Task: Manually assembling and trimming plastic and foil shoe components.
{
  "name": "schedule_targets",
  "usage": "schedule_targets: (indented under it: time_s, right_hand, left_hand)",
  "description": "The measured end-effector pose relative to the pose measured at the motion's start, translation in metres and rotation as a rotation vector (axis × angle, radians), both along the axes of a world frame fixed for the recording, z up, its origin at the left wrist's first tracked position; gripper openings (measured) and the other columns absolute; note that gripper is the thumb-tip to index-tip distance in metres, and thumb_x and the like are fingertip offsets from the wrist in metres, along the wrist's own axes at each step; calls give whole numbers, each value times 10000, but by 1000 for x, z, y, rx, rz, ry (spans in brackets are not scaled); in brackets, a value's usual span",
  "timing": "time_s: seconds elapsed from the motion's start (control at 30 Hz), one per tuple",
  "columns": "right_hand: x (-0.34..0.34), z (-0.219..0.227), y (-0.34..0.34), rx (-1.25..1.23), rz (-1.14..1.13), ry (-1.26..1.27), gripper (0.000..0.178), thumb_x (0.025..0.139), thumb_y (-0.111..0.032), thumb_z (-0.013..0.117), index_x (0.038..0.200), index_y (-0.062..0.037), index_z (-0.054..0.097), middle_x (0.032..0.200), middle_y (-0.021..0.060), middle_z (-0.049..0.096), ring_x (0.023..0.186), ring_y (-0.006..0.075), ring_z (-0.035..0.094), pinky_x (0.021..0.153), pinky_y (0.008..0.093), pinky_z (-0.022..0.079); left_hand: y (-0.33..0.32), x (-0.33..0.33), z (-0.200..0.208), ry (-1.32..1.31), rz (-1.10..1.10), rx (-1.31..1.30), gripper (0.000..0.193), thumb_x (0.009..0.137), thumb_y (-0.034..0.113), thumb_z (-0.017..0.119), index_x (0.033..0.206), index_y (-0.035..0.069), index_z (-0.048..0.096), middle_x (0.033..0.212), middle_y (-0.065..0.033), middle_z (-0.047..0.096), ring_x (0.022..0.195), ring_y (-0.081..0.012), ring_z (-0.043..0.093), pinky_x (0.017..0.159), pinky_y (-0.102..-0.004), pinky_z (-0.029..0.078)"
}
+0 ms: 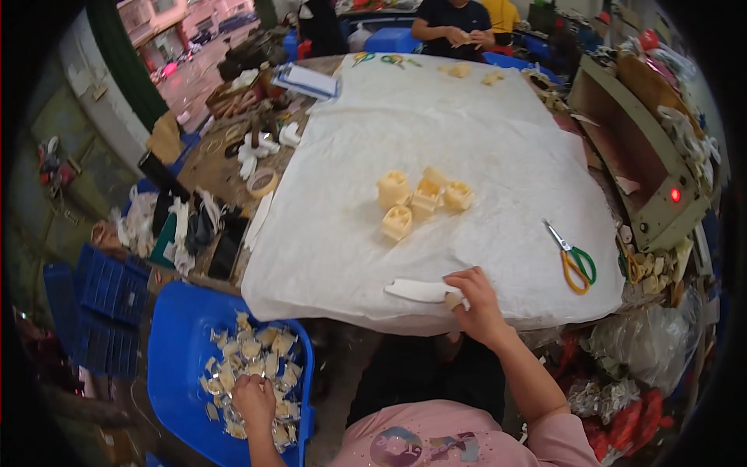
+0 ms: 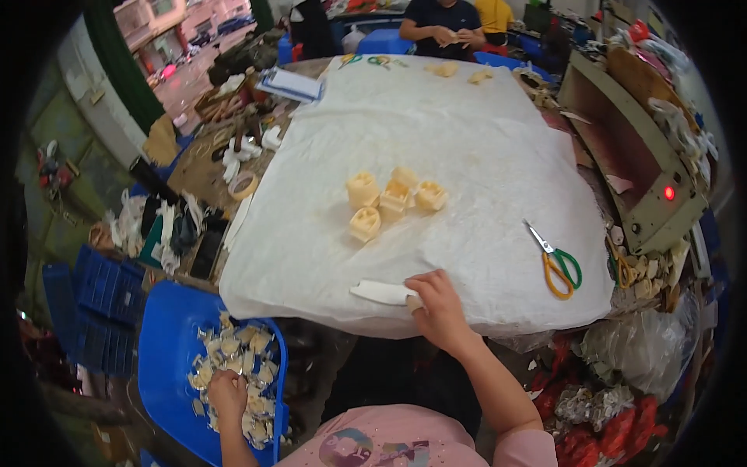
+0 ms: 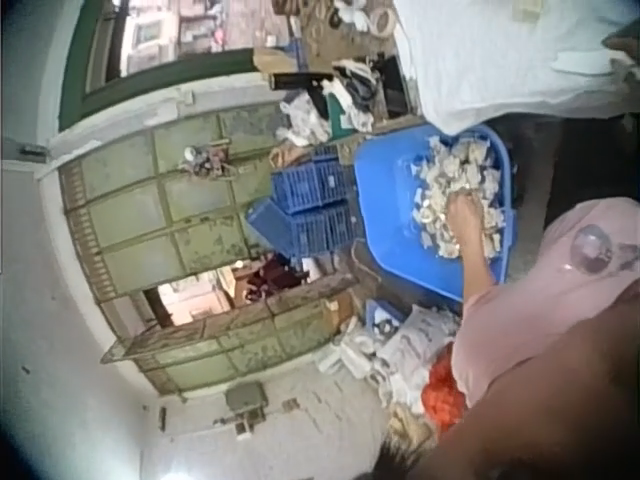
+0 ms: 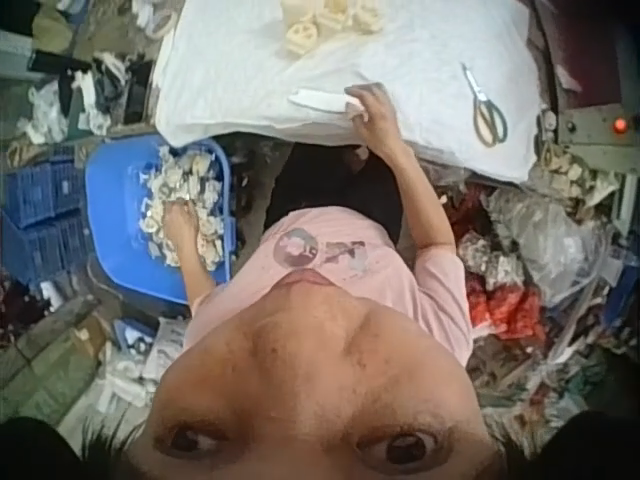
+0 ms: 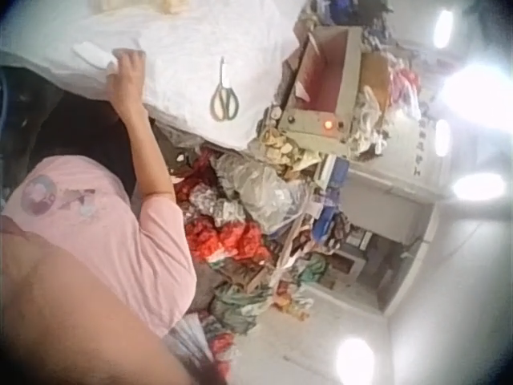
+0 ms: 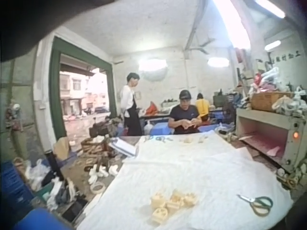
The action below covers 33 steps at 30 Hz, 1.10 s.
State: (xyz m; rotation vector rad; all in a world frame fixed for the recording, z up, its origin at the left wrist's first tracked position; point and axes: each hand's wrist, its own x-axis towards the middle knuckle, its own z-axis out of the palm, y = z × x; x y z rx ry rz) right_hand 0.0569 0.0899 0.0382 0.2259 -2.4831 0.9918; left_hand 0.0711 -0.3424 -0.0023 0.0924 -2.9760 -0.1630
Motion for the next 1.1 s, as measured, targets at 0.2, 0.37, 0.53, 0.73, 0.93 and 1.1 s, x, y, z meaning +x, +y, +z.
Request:
schedule_targets:
  time_s: [0.2,0.37,0.53,0.73,0.93,1.1]
  right_hand:
    - [-27,-23,-18,349,-35,-46,271,672,-51,591,939,-72,632,991,71,580,975,293,501,843,394,409]
    - [-28,-27,-20,468,-34,-52,79,743,-131,591,812,-113,626,885,31,565,904,229,508,789,375,391]
    - [-31,-13,-27,502,-55,-216,70,749,-137,595,797,-118,641,878,35,563,909,234,518,768,385,405]
    - [-37,-6,-26,572,-39,-311,75,745,-144,596,796,-115,642,895,42,566,931,242,528,729,399,432]
    - [-37,-9,-9,579,60,-228,69,741,-151,598,786,-117,638,900,32,569,932,230,535,729,372,459]
    - [-39,-5,-14,619,35,-255,78,733,-173,609,777,-115,639,868,20,576,903,230,547,718,369,470]
  left_hand:
    - [76,-41,14,154,-382,446,107,723,39,674,825,35,642,812,-129,597,748,-306,590,660,-391,472]
    - [141,-55,29,50,-622,709,141,735,-8,666,872,26,654,822,-129,605,737,-284,608,649,-344,495]
    - [181,-65,27,32,-849,794,127,749,-18,651,871,15,654,805,-105,615,699,-218,618,624,-300,491]
    - [208,-69,25,-89,-875,916,120,765,2,646,884,12,651,826,-116,618,714,-221,621,640,-304,504]
    - [215,-70,17,-115,-904,932,107,767,2,641,874,10,642,850,-119,622,721,-233,619,654,-304,508]
    - [219,-69,15,-135,-908,959,104,762,-11,632,863,8,638,839,-117,618,724,-225,617,652,-298,501]
